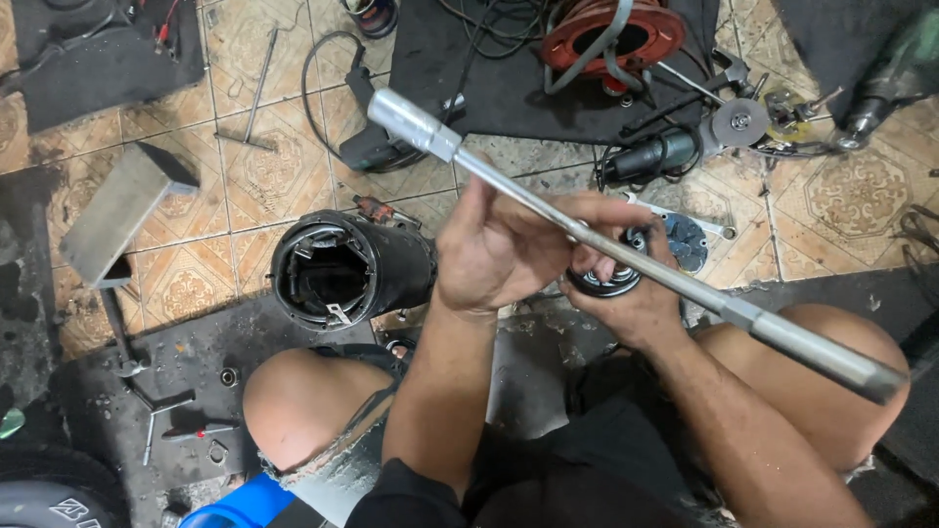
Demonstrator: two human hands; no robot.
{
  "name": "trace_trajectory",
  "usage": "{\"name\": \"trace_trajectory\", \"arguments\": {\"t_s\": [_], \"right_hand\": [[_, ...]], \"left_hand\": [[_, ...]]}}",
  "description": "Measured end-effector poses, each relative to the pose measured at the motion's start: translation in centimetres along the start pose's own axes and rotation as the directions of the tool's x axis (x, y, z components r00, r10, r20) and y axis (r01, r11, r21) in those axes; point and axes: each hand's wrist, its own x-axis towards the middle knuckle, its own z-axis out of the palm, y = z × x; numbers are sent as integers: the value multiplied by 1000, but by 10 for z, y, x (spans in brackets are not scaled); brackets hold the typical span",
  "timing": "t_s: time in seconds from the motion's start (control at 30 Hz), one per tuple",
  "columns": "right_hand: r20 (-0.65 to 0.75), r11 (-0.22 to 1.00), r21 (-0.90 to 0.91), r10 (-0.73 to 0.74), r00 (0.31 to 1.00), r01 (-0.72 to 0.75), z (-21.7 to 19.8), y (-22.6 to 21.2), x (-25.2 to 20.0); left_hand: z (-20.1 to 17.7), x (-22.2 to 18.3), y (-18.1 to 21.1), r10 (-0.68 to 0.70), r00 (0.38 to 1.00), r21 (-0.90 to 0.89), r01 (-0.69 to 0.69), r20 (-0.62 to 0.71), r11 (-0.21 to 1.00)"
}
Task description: Disassembling a starter motor by removing bolts with a T-handle wrench and separating the internal components.
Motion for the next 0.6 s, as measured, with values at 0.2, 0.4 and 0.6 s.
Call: {"name": "trace_trajectory", "arguments": {"t_s": [0.2,0.4,0.6], "right_hand": [[-44,988,0,154,987,-154,2,4,3],[-94,946,201,276,957,-253,4,34,-12],[-68,984,148,112,991,-101,9,39,-13]], "left_hand": [[-6,1,-7,-27,999,166,32,-34,986],[51,16,-25,213,901,566,43,-379,823],[62,31,-37,336,772,778,305,-540,550]]}}
